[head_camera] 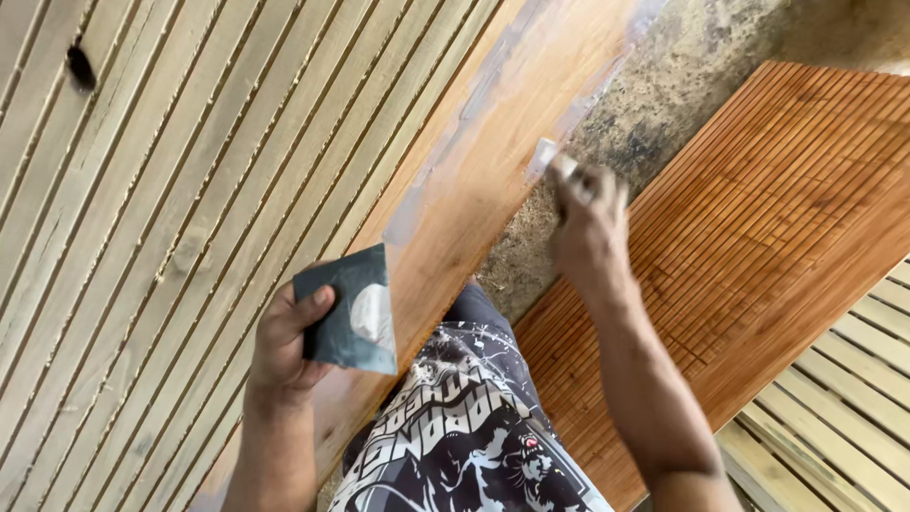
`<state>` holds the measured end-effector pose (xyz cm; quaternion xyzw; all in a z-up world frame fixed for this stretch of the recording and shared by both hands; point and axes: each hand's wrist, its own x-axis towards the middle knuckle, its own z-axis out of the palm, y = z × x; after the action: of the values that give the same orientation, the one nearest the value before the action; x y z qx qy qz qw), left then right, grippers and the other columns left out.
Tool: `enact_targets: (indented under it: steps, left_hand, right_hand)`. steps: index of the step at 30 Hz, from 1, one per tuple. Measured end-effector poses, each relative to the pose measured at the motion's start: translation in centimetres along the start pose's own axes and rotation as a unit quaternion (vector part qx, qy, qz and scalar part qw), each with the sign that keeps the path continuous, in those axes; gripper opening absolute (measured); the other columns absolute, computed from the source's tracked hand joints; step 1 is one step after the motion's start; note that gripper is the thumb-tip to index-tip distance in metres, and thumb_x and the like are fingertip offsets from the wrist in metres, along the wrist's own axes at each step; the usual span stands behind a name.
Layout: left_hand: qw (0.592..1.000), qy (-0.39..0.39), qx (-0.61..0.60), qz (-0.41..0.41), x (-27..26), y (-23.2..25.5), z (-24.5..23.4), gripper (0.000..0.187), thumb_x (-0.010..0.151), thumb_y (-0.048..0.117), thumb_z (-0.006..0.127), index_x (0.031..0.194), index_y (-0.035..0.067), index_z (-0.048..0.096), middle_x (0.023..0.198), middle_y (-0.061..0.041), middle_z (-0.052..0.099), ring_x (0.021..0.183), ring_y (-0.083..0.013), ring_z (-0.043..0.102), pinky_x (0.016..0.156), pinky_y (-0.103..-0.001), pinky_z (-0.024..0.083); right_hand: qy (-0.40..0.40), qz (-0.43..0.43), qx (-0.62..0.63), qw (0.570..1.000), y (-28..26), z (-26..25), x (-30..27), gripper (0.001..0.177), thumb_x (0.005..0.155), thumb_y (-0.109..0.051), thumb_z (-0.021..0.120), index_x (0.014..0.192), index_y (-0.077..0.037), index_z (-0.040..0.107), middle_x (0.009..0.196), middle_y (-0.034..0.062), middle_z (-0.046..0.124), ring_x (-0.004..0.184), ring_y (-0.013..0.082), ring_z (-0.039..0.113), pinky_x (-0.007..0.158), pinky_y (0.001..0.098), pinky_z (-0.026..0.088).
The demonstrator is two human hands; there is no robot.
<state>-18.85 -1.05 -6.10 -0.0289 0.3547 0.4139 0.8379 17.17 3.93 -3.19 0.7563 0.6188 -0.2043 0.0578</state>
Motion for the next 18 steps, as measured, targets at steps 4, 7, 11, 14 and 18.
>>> enact_targets:
  steps: [4,7,11,14,18]
  left_hand:
    - [1.000,-0.015,0.014,0.015,0.6,0.2,0.1,0.035,0.099,0.011,0.069,0.123,-0.012,0.061,0.097,-0.017,0.073,0.072,-0.0184,0.072,0.060,-0.026,0.060]
    - [1.000,-0.022,0.010,0.015,0.4,-0.2,-0.4,0.033,0.102,0.010,0.070,0.124,-0.013,0.063,0.097,-0.017,0.074,0.067,-0.0163,0.070,0.052,-0.023,0.056]
    - [1.000,-0.014,0.011,0.014,2.0,-0.3,0.1,0.033,0.099,0.012,0.068,0.123,-0.010,0.062,0.101,-0.015,0.074,0.081,-0.0180,0.072,0.070,-0.028,0.061]
    - [0.999,-0.037,0.005,0.012,2.4,-0.5,1.1,0.031,0.100,0.010,0.069,0.122,-0.010,0.061,0.103,-0.016,0.073,0.085,-0.0185,0.072,0.076,-0.029,0.060]
    - [0.999,-0.024,0.040,-0.001,2.6,0.0,3.0,0.034,0.097,0.011,0.070,0.122,-0.010,0.060,0.103,-0.014,0.073,0.085,-0.0177,0.071,0.076,-0.030,0.060]
  right_hand:
    - [0.013,-0.015,-0.011,1.000,1.1,0.4,3.9,0.048,0.098,0.006,0.048,0.143,-0.006,0.060,0.135,0.0261,0.058,0.113,0.0407,0.053,0.085,0.0489,0.053]
    - [0.016,-0.041,-0.048,0.998,-0.1,2.2,2.2,0.063,0.081,0.009,0.052,0.141,-0.007,0.060,0.133,0.0215,0.060,0.118,0.0391,0.054,0.092,0.0566,0.050]
    - [-0.006,-0.041,-0.050,0.998,-2.7,3.2,-1.0,0.066,0.084,0.011,0.050,0.147,-0.006,0.058,0.131,0.0272,0.058,0.113,0.0433,0.053,0.089,0.0609,0.047]
    - [0.010,-0.068,-0.064,0.996,-4.4,3.3,-2.9,0.067,0.075,0.007,0.053,0.140,-0.005,0.060,0.126,0.0233,0.060,0.114,0.0411,0.054,0.089,0.0611,0.047]
    - [-0.069,-0.056,-0.031,0.996,-5.3,1.4,-3.6,0.055,0.083,0.004,0.054,0.135,-0.011,0.065,0.125,0.0173,0.064,0.108,0.0353,0.058,0.085,0.0525,0.051]
